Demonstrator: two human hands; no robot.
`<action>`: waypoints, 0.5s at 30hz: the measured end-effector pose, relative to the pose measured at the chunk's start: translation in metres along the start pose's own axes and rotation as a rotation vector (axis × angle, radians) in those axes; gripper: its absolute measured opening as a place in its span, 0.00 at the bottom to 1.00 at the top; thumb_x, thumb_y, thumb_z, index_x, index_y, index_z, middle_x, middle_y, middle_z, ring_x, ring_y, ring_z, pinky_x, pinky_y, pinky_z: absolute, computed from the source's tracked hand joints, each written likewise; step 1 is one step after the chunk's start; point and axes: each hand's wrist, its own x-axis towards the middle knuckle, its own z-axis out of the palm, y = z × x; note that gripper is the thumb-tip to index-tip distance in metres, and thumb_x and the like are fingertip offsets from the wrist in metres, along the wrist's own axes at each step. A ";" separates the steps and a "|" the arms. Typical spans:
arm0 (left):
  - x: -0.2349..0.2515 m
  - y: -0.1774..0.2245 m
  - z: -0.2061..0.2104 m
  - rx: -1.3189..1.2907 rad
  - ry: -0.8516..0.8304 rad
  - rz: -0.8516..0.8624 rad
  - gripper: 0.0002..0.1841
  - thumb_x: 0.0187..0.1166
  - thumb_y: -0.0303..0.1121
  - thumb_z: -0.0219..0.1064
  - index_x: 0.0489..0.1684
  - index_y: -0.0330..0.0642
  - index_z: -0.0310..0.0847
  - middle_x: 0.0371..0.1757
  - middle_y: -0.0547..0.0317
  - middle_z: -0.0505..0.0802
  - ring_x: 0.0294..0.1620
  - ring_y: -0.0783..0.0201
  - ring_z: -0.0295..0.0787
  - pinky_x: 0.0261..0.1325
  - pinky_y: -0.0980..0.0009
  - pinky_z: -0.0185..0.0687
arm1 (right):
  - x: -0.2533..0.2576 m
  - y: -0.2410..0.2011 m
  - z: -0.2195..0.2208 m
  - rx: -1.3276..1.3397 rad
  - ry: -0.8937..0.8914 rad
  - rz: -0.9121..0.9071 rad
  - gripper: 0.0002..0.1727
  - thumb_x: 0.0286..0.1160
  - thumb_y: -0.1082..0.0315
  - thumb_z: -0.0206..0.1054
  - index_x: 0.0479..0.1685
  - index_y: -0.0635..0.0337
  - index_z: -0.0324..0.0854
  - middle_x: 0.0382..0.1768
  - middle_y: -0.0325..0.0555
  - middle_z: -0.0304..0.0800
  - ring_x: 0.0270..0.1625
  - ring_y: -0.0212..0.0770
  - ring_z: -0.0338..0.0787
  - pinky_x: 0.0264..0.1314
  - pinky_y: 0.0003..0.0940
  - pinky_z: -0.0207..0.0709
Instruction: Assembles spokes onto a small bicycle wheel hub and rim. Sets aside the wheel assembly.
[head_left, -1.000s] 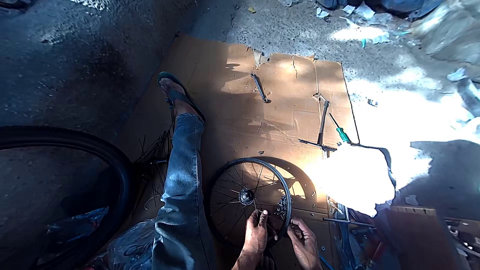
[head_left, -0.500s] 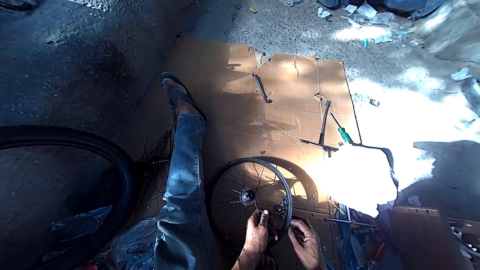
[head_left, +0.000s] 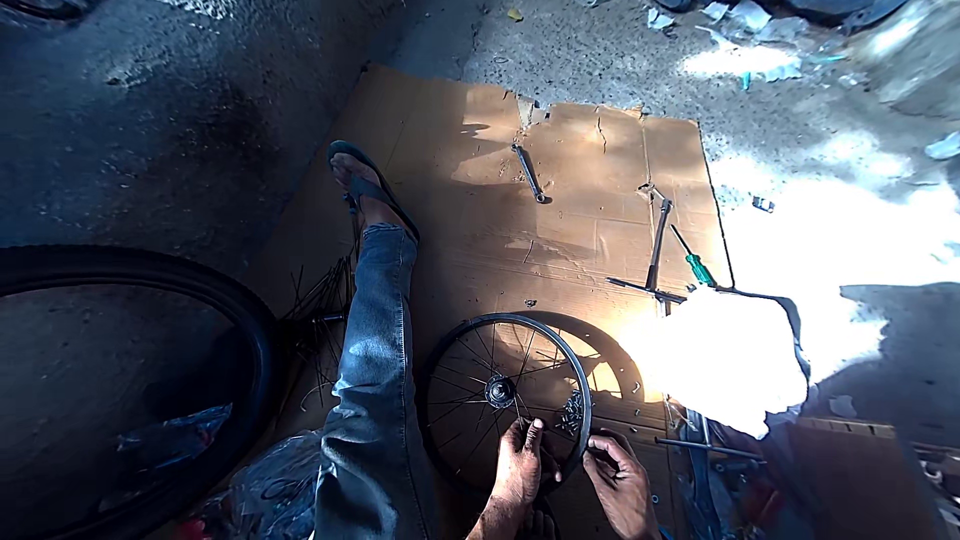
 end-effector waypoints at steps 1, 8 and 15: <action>0.000 0.000 0.000 -0.001 0.000 -0.001 0.14 0.94 0.34 0.52 0.51 0.28 0.75 0.28 0.46 0.89 0.16 0.59 0.86 0.23 0.65 0.89 | 0.000 -0.001 0.001 -0.008 0.000 0.000 0.07 0.62 0.72 0.73 0.38 0.62 0.91 0.56 0.52 0.87 0.49 0.34 0.93 0.45 0.24 0.92; 0.000 -0.001 0.000 -0.004 0.000 0.006 0.14 0.94 0.33 0.52 0.50 0.28 0.75 0.28 0.47 0.89 0.14 0.60 0.84 0.21 0.67 0.87 | -0.002 -0.001 0.002 0.021 0.000 0.048 0.07 0.63 0.73 0.72 0.38 0.63 0.91 0.55 0.52 0.89 0.46 0.33 0.93 0.45 0.23 0.91; -0.002 0.001 0.001 0.026 0.010 0.019 0.14 0.95 0.33 0.51 0.50 0.28 0.75 0.28 0.47 0.90 0.14 0.61 0.83 0.21 0.67 0.87 | -0.006 0.002 0.005 0.072 0.032 0.037 0.07 0.63 0.73 0.71 0.38 0.62 0.91 0.51 0.49 0.92 0.40 0.31 0.92 0.38 0.22 0.89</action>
